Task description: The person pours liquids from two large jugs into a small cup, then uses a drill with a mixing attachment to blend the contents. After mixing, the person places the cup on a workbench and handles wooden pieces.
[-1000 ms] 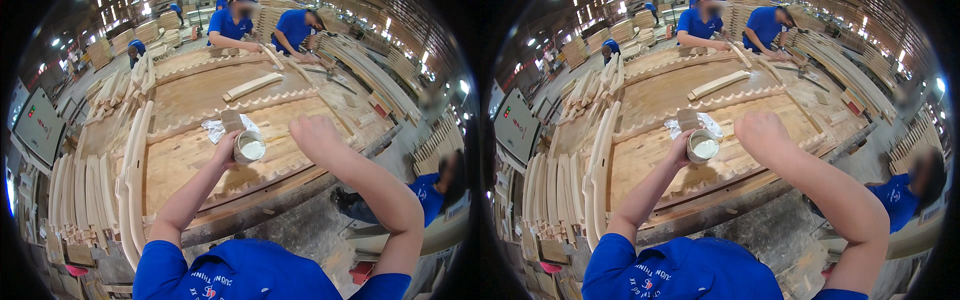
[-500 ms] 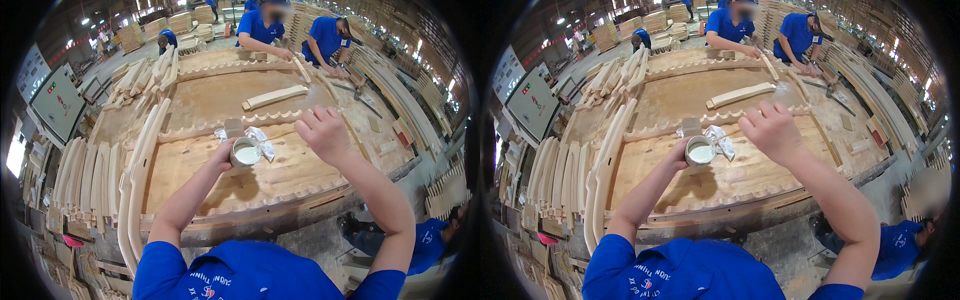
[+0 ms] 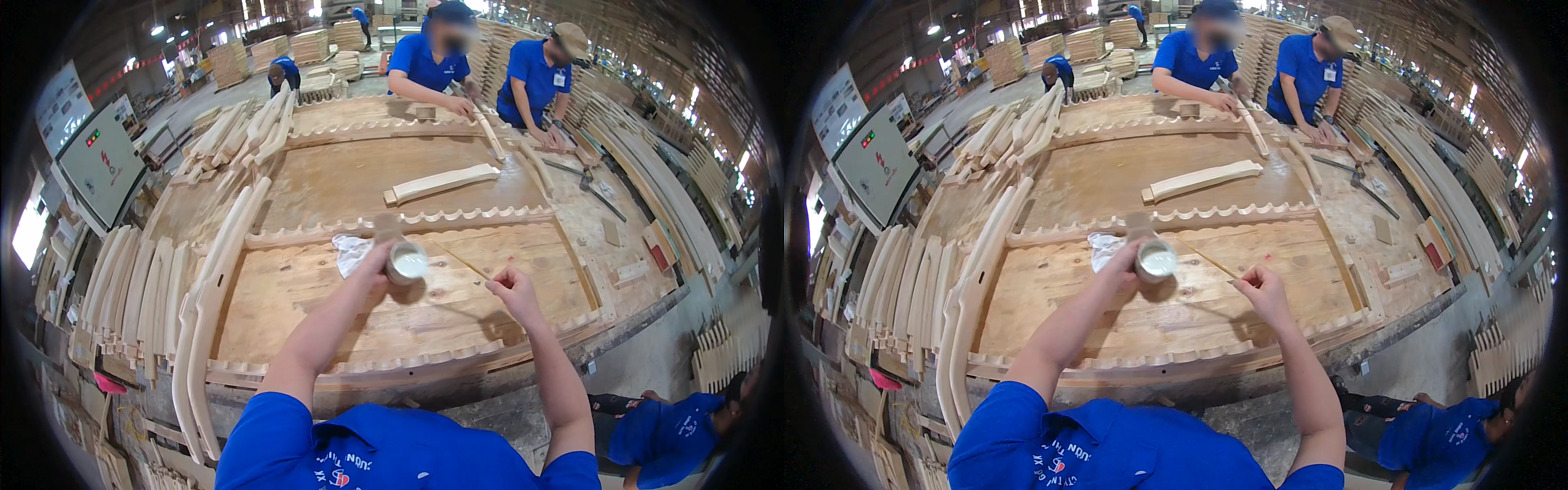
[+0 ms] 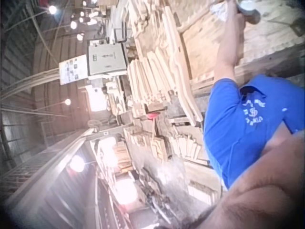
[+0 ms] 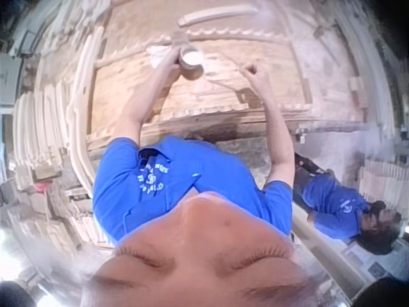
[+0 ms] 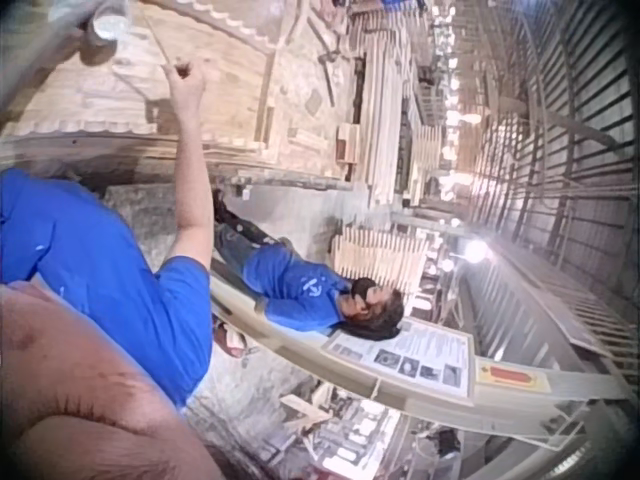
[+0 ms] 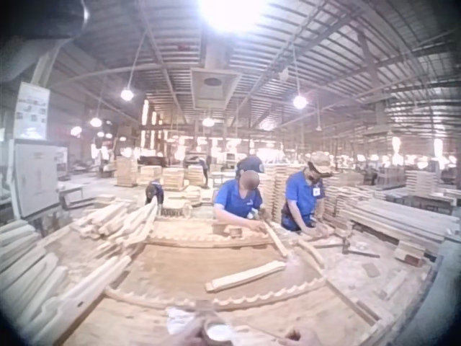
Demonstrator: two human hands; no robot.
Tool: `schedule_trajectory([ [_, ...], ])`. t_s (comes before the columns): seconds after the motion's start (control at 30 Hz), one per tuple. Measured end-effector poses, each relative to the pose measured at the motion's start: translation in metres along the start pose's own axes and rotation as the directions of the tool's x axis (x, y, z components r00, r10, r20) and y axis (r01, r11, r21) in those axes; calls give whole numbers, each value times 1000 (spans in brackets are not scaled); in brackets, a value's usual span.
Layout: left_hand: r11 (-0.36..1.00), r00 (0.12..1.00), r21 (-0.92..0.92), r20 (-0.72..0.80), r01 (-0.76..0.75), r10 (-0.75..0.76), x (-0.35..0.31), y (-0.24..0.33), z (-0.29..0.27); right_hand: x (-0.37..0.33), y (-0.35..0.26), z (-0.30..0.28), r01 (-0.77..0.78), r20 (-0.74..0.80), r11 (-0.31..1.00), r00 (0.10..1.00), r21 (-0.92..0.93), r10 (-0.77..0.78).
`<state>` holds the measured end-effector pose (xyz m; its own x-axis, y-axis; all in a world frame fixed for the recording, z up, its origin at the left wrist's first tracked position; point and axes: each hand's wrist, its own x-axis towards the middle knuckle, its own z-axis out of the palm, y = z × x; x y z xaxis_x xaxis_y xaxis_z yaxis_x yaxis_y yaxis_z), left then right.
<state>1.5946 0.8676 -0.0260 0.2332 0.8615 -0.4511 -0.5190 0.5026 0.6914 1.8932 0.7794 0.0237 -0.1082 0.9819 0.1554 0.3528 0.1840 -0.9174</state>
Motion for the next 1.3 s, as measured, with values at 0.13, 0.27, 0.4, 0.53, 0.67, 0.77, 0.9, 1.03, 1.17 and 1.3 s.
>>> schedule_trajectory([
  [0.13, 975, 970, -76, -140, -208, 196, 4, 32, -36, 9, -3, 7, -32, 17, 987, 999, 157, 29],
  [0.27, 957, 959, 118, -73, -264, 274, 15, 23, -18, 18, 7, 6, -68, 53, 974, 997, 216, 58],
  [0.4, 926, 933, 271, -172, -264, 317, 30, 14, 7, 23, 16, 18, -60, 98, 985, 994, 161, 45],
  [0.53, 633, 869, 762, -216, -135, 446, 29, 39, -13, 19, 20, 42, -4, 160, 990, 987, 141, -19],
  [0.67, 163, 889, 987, -84, 11, 450, 7, 65, -15, 7, 31, 59, -23, 163, 991, 987, 134, 1],
  [0.77, 34, 825, 999, -43, 28, 564, -32, 83, -23, 1, 29, 66, -69, 192, 980, 981, 185, 33],
  [0.9, 202, 585, 956, -41, -212, 810, -86, 98, -21, -1, 34, 60, -64, 174, 993, 984, 99, 46],
  [1.03, 877, 863, -139, 164, -460, 479, -175, 124, -73, 0, 10, 77, -3, 153, 1000, 988, -5, 4],
  [1.17, 846, 842, -370, 235, -385, 486, -199, 107, -64, -9, 6, 82, 78, -12, 930, 996, -358, -88],
  [1.3, 814, 828, -442, 233, -377, 510, -231, 93, -81, -26, -5, 109, -24, -45, 849, 999, -528, 0],
])
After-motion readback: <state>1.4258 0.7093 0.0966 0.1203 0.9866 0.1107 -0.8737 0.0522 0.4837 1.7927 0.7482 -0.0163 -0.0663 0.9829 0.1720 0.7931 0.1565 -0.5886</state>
